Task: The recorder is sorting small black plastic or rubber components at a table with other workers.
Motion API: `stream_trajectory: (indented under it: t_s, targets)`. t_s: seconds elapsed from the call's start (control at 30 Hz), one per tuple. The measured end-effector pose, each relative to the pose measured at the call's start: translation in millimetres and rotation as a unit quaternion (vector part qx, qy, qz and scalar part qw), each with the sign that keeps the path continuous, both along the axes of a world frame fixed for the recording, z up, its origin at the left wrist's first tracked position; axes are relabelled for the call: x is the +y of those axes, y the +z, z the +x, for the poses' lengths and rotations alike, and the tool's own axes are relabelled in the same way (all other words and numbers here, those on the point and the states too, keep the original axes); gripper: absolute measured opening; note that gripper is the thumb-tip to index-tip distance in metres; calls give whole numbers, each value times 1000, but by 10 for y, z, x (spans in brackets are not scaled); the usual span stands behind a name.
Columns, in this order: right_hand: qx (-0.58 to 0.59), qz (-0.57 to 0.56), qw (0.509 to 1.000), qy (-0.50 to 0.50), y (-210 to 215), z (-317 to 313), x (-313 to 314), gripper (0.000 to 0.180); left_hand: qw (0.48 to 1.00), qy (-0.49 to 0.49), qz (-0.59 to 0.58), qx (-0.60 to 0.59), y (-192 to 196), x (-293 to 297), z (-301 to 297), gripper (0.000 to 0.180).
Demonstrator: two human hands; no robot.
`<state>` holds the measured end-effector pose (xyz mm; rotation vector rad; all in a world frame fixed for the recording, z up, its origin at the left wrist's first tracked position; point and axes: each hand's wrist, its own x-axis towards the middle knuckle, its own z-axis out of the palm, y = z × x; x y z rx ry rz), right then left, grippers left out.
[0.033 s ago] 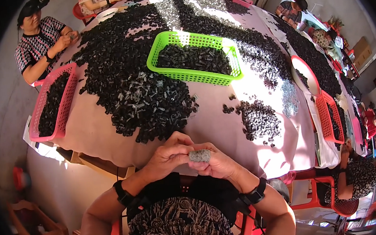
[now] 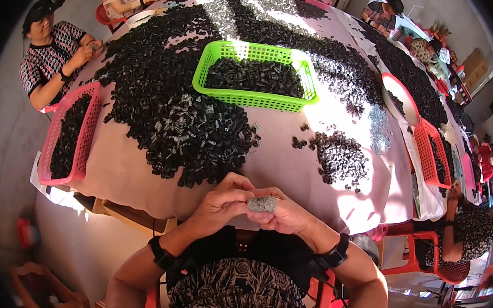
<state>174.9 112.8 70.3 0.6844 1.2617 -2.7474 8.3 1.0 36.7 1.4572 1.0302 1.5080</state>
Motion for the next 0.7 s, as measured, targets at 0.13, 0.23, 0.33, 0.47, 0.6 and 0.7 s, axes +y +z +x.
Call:
stream_trajectory:
  t_s: [0.13, 0.23, 0.33, 0.47, 0.6, 0.7]
  targets:
    - [-8, 1, 999, -36, 63, -25, -73, 12, 999, -10, -25, -41, 41, -2, 1, 34]
    - [-63, 30, 997, -12, 131, -51, 93, 19, 998, 30, -22, -42, 60, -16, 19, 40]
    - [-173, 136, 974, -50, 259, -139, 439, 31, 991, 51, -59, -112, 55, 15, 57, 35]
    - [-72, 156, 973, -155, 755, -473, 1063, 41, 993, 28, -79, -86, -21, -23, 13, 27]
    - [-97, 381, 888, -239, 1088, -629, 1174, 65, 998, 34, -53, -30, -28, -17, 28, 20]
    - [-190, 531, 808, -169, 722, -598, 1072, 20, 998, 40, -51, -23, -53, -15, 32, 18]
